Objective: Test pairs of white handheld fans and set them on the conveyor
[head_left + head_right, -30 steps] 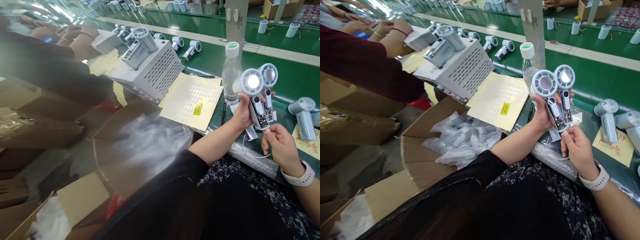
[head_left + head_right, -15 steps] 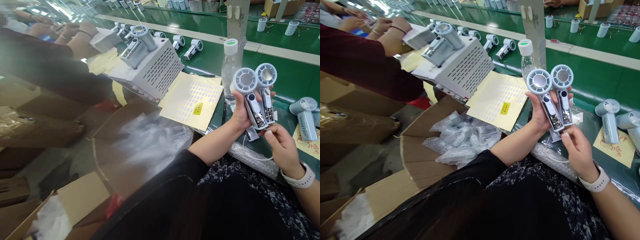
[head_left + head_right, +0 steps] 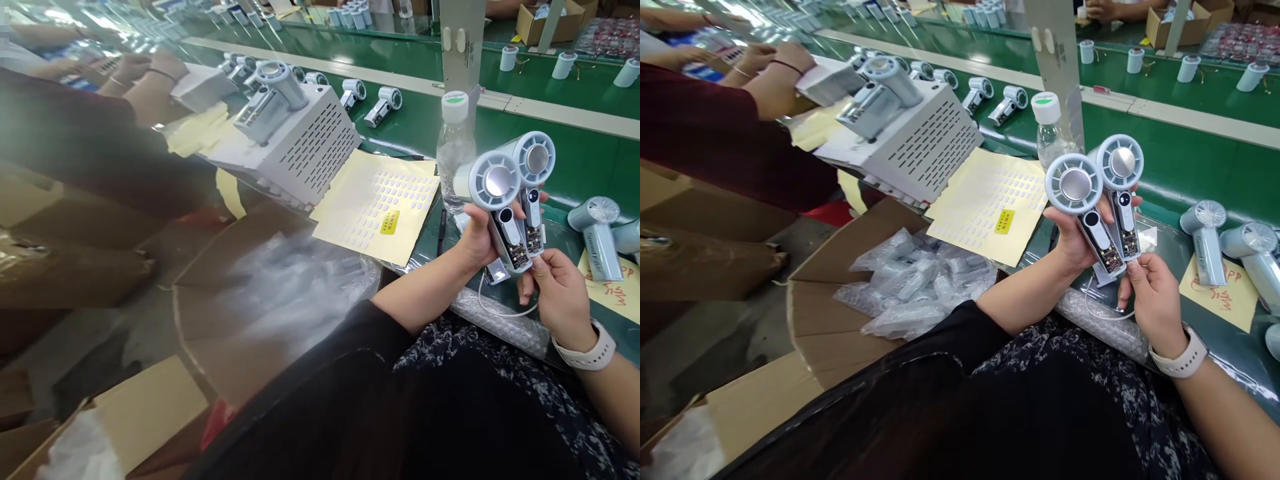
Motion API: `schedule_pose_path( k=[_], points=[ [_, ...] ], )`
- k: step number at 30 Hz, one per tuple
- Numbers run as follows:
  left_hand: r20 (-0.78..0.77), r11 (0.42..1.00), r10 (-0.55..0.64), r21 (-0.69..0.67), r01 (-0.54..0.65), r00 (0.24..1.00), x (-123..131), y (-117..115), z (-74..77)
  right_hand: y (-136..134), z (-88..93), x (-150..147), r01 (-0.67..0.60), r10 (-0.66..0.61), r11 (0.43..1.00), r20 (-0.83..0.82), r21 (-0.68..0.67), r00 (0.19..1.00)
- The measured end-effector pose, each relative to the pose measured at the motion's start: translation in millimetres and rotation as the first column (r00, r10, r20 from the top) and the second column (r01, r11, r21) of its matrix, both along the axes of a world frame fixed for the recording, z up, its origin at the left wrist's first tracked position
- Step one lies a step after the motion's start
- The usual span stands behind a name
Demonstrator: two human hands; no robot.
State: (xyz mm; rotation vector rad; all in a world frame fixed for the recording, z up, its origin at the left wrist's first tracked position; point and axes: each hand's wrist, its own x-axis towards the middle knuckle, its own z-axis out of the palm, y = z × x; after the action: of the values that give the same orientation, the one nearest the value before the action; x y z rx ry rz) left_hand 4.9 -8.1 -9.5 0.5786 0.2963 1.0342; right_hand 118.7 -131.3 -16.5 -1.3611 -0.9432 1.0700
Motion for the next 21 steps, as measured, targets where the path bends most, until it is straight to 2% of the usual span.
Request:
schedule_pose_path(
  k=[3, 6, 9, 13, 15, 17, 19, 20, 21],
  points=[
    [0.016, 0.982, 0.023, 0.188, -0.026, 1.000, -1, 1, -4.7, -1, -0.4, -3, -0.014, 0.014, 1.000, 0.022, 0.006, 1.000],
    [-0.022, 0.969, 0.057, 0.243, -0.050, 0.998, -2, 0, -6.9, -1, -2.8, -6, -0.016, 0.016, 1.000, 0.021, 0.003, 1.000],
    [-0.075, 0.985, 0.059, 0.169, -0.046, 0.995, -4, -2, -4.3, 1, -6.7, -5, -0.025, 0.025, 1.000, 0.036, 0.005, 0.999],
    [-0.058, 0.994, 0.107, -0.014, -0.108, 0.993, -5, -3, 5.4, 3, -6.5, 3, -0.050, 0.037, 0.996, 0.170, 0.078, 0.985],
    [-0.044, 0.987, 0.129, -0.090, -0.133, 0.991, -6, -3, 10.3, 5, -2.5, 9, -0.040, -0.014, 0.978, 0.255, 0.205, 0.967],
    [-0.057, 0.984, 0.136, -0.112, -0.142, 0.989, -7, -4, 12.2, 9, 2.0, 15, 0.031, -0.157, 0.944, 0.364, 0.328, 0.918],
    [-0.072, 0.989, 0.139, -0.042, -0.142, 0.988, -10, -4, 9.0, 15, 4.1, 21, 0.131, -0.314, 0.916, 0.473, 0.380, 0.823],
    [-0.082, 0.991, 0.134, 0.022, -0.133, 0.988, -12, -4, 5.3, 19, 3.8, 24, 0.158, -0.339, 0.917, 0.506, 0.366, 0.793],
    [-0.100, 0.989, 0.123, 0.095, -0.113, 0.987, -14, -3, 0.7, 23, 2.5, 27, 0.149, -0.308, 0.933, 0.514, 0.327, 0.801]
  ],
)
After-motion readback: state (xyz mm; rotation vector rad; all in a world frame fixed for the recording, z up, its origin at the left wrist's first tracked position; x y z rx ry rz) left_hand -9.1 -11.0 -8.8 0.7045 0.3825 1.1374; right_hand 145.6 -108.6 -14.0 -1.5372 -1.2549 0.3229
